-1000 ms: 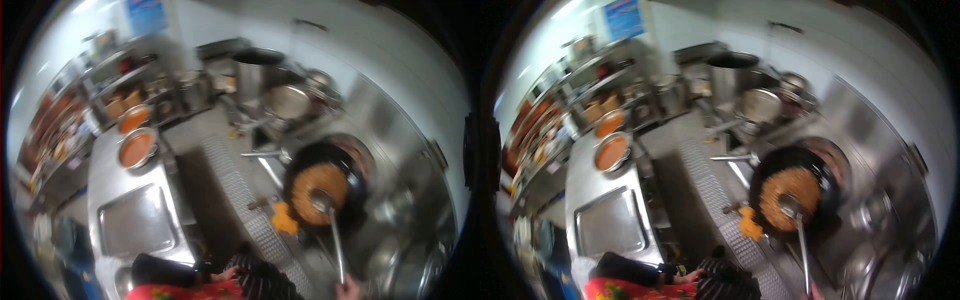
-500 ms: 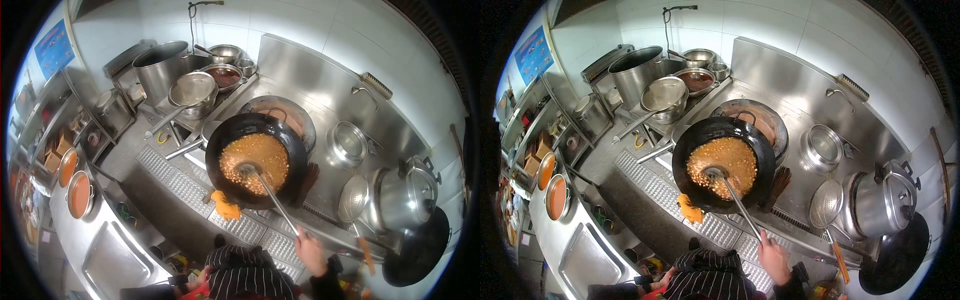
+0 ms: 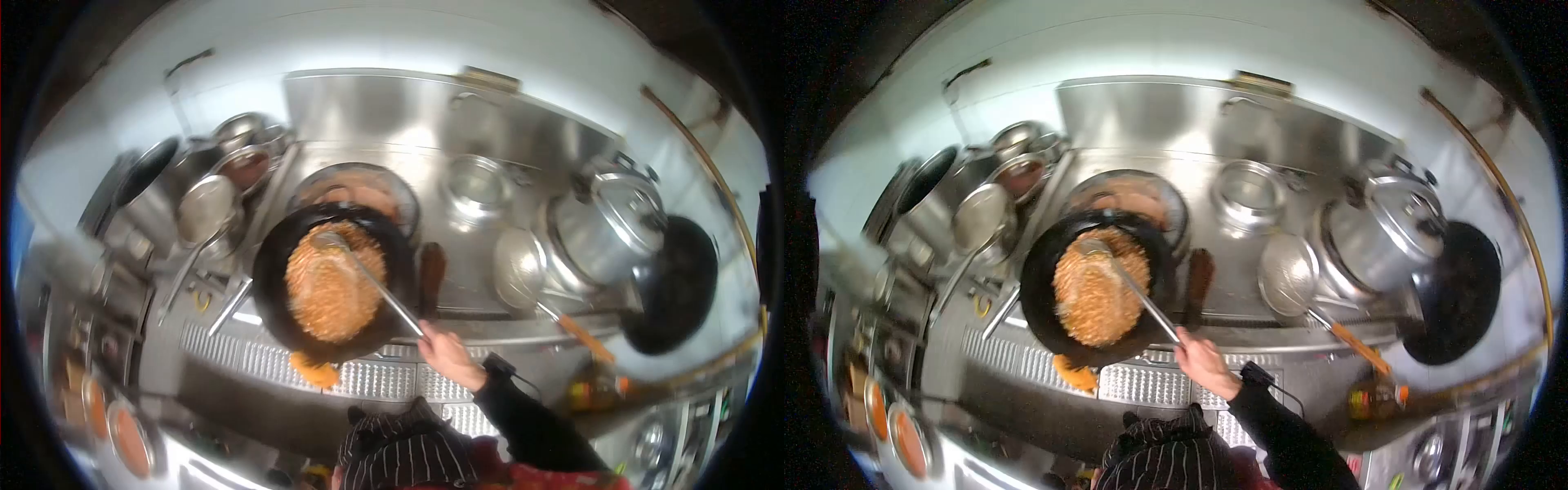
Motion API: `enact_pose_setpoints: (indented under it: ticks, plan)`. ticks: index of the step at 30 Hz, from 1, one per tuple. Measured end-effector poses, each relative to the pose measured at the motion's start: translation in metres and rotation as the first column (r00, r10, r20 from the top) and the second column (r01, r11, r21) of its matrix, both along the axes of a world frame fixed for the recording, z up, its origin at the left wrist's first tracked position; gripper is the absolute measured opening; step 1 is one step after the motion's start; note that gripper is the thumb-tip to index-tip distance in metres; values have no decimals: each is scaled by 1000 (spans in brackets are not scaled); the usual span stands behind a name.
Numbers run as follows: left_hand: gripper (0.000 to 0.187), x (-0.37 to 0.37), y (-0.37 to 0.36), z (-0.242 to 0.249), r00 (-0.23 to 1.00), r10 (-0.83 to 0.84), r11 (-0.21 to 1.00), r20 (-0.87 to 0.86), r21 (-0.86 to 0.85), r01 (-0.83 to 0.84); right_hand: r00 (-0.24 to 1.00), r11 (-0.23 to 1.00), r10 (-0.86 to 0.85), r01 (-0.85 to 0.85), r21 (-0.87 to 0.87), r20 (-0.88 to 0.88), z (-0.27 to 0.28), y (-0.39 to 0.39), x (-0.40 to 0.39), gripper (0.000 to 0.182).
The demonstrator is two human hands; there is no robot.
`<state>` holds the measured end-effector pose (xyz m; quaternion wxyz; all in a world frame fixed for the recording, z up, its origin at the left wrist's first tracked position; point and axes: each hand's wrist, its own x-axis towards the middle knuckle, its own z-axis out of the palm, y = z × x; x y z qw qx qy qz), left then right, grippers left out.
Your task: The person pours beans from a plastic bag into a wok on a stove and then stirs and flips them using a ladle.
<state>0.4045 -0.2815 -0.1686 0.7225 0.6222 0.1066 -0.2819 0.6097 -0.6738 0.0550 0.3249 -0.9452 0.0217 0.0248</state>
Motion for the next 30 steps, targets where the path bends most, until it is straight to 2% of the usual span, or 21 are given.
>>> enact_pose_setpoints:
  ticks: [1, 2, 3, 5, 7, 9, 10, 11, 12, 13, 14, 15, 17, 21, 23, 24, 25, 26, 30]
  plan:
    - [82, 10, -1, 0, 1000, -17, 1000, -21, 10, 18, 987, 999, -34, 39, -28, 159, -8, 0, -2, 33]
    - [82, 20, -2, 2, 999, -29, 999, -41, 19, 30, 965, 912, -237, 261, 316, -114, -1, 4, 0, 39]
    - [82, 27, -3, 2, 997, -46, 999, -59, 24, 47, 859, 660, -307, 502, 559, -409, 11, 6, 4, 52]
    - [82, 40, -6, 0, 993, -75, 997, -87, 28, 78, 845, 698, -288, 507, 506, -450, 29, 4, 3, 65]
    - [82, 50, -9, -1, 989, -104, 994, -108, 33, 108, 805, 616, -347, 583, 530, -482, 13, 3, -1, 60]
    - [81, 57, -9, -1, 984, -125, 991, -125, 37, 130, 817, 390, -271, 576, 718, -508, -11, 14, 1, 49]
    - [81, 59, -12, 0, 981, -146, 988, -129, 34, 151, 859, 456, -226, 510, 729, -459, -28, 12, 0, 41]
    - [81, 62, -8, 1, 979, -146, 988, -143, 37, 153, 856, 447, -234, 516, 731, -461, -28, 13, -6, 41]
    - [81, 60, -8, 0, 978, -140, 988, -153, 40, 147, 933, 739, -190, 341, 580, -307, -28, 15, -12, 36]
    - [81, 61, -9, 0, 976, -146, 987, -161, 39, 154, 981, 933, -86, 140, 332, -171, -24, 17, -19, 33]
    - [81, 62, -9, -1, 975, -148, 987, -168, 38, 156, 957, 926, -42, 145, 350, -286, 10, 19, -24, 28]
    - [81, 61, -8, -2, 974, -145, 987, -176, 39, 154, 957, 924, -47, 151, 352, -286, 12, 20, -30, 28]
    - [81, 61, -6, -3, 971, -144, 987, -190, 36, 154, 900, 806, 10, 251, 536, -436, 12, 21, -42, 30]
    - [81, 51, 1, -3, 968, -116, 992, -223, 24, 125, 876, 756, 67, 267, 597, -477, 22, 27, -65, 34]
    - [81, 41, 8, -3, 964, -101, 994, -245, 5, 106, 901, 758, 63, 237, 608, -429, 24, 24, -81, 43]
    - [81, 34, 10, -3, 963, -82, 996, -256, -2, 84, 867, 837, 54, 231, 496, -495, 38, 23, -84, 47]
    - [81, 28, 13, -2, 960, -62, 998, -272, -12, 61, 967, 888, 57, 65, 456, -249, 22, 19, -93, 48]
    - [81, 19, 13, -1, 955, -39, 999, -294, -19, 35, 972, 931, 34, 54, 362, -233, 16, 16, -102, 47]
    - [81, -9, 20, 1, 919, 52, 996, -391, -52, -79, 951, 942, 55, 51, 330, -304, 47, 1, -116, 50]
